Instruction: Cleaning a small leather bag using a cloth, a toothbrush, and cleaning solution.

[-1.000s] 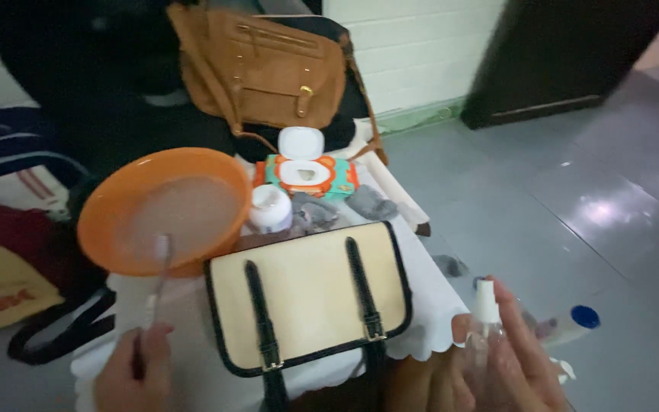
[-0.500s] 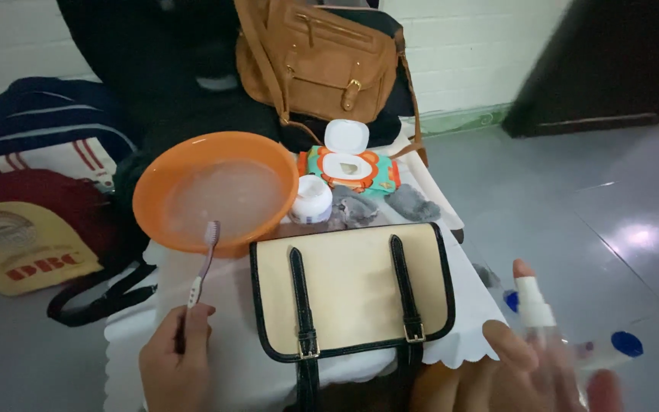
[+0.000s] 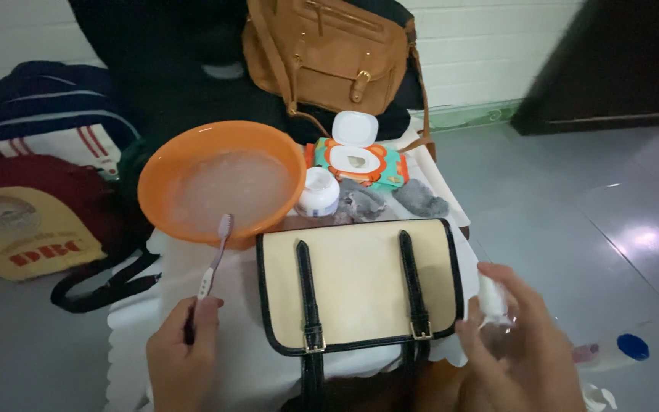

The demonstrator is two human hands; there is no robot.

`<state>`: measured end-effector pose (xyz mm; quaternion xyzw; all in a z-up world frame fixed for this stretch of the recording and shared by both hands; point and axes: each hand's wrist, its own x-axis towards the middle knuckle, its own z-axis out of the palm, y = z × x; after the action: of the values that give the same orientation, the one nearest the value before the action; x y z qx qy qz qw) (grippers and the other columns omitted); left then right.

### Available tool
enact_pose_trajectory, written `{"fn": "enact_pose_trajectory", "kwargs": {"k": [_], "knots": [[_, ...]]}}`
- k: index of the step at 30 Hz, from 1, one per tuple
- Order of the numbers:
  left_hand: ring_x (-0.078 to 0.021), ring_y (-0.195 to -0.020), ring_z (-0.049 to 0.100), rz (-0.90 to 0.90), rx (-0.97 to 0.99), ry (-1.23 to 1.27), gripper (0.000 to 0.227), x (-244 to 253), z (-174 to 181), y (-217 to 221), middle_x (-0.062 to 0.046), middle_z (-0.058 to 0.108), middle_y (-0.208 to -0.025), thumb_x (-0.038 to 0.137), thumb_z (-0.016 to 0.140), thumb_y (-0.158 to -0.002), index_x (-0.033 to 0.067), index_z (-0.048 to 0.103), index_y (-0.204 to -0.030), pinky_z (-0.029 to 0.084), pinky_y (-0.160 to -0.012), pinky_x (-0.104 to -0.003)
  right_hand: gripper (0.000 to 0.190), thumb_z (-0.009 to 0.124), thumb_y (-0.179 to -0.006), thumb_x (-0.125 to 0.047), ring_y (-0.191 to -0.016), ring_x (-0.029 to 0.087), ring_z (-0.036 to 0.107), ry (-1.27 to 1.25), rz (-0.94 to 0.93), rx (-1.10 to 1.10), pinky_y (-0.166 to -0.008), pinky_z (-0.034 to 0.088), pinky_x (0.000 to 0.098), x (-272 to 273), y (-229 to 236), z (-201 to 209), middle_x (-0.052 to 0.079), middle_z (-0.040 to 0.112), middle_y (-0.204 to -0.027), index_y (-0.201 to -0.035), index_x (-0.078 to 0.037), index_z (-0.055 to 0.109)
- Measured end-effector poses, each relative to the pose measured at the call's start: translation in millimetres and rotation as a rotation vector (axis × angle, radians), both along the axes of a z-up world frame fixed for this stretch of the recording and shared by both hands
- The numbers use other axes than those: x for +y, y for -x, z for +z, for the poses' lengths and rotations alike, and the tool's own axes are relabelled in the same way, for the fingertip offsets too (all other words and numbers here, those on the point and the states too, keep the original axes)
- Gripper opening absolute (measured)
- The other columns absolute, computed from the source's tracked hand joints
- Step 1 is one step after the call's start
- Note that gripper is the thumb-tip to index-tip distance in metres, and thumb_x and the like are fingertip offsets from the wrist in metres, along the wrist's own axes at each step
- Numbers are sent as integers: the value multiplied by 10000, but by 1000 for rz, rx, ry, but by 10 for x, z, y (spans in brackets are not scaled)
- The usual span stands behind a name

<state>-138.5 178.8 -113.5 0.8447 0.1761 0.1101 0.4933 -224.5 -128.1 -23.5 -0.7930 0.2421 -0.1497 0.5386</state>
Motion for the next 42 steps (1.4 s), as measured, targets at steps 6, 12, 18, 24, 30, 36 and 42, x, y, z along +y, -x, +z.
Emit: {"fn": "enact_pose_trajectory", "kwargs": {"k": [6, 12, 18, 24, 30, 36, 42], "knots": [[-182, -577, 450, -32, -27, 57, 217, -21, 81, 29, -95, 594, -616, 167, 624, -986, 16, 780, -981, 375, -576, -308, 684, 671, -823, 8, -605, 233, 802, 405, 89, 170, -623, 578, 353, -95, -175, 158, 139, 830, -784, -1449, -236, 539], [-165, -563, 436, -96, -94, 86, 214, -10, 59, 29, -79, 595, -609, 167, 655, -965, -11, 773, -955, 362, -553, -297, 702, 665, -856, -38, -546, 226, 796, 472, 82, 136, -563, 552, 360, -32, -243, 155, 152, 819, -659, -1508, -230, 491], [-171, -540, 438, -97, -122, 59, 201, 1, 43, 22, -84, 608, -586, 167, 662, -942, 1, 774, -963, 359, -536, -304, 601, 712, -828, -64, -541, 160, 637, 483, 172, -62, -529, 510, 313, 74, -294, 14, 75, 714, -697, -1393, -198, 558], [-173, -573, 501, -91, -38, 85, 218, -14, 170, 14, -94, 679, -650, 191, 647, -976, 18, 776, -952, 397, -584, -287, 556, 711, -828, -41, -451, 131, 522, 521, 259, -182, -436, 434, 292, 324, -464, 176, 51, 639, -580, -1355, -152, 574], [-169, -542, 442, -96, -129, 22, 187, 38, 62, 20, -66, 605, -604, 186, 677, -945, 18, 757, -930, 379, -543, -307, 541, 704, -814, -63, -511, 152, 591, 643, 379, -220, -483, 495, 318, 553, -635, 240, 34, 723, -941, -1325, -197, 587], [-159, -517, 467, -87, -68, 58, 209, 11, 117, 1, -72, 647, -593, 203, 662, -974, 38, 788, -960, 371, -531, -287, 517, 702, -821, -23, -519, 132, 631, 731, 505, -413, -493, 511, 302, 600, -733, 191, 54, 720, -1183, -1313, -126, 578], [-149, -532, 430, -109, -122, 112, 218, 28, 91, 20, -55, 555, -561, 188, 664, -961, 12, 786, -924, 372, -530, -289, 515, 732, -853, -79, -620, 134, 712, 616, 365, -239, -506, 548, 311, 367, -784, 76, 43, 680, -837, -1323, -179, 545]]}}
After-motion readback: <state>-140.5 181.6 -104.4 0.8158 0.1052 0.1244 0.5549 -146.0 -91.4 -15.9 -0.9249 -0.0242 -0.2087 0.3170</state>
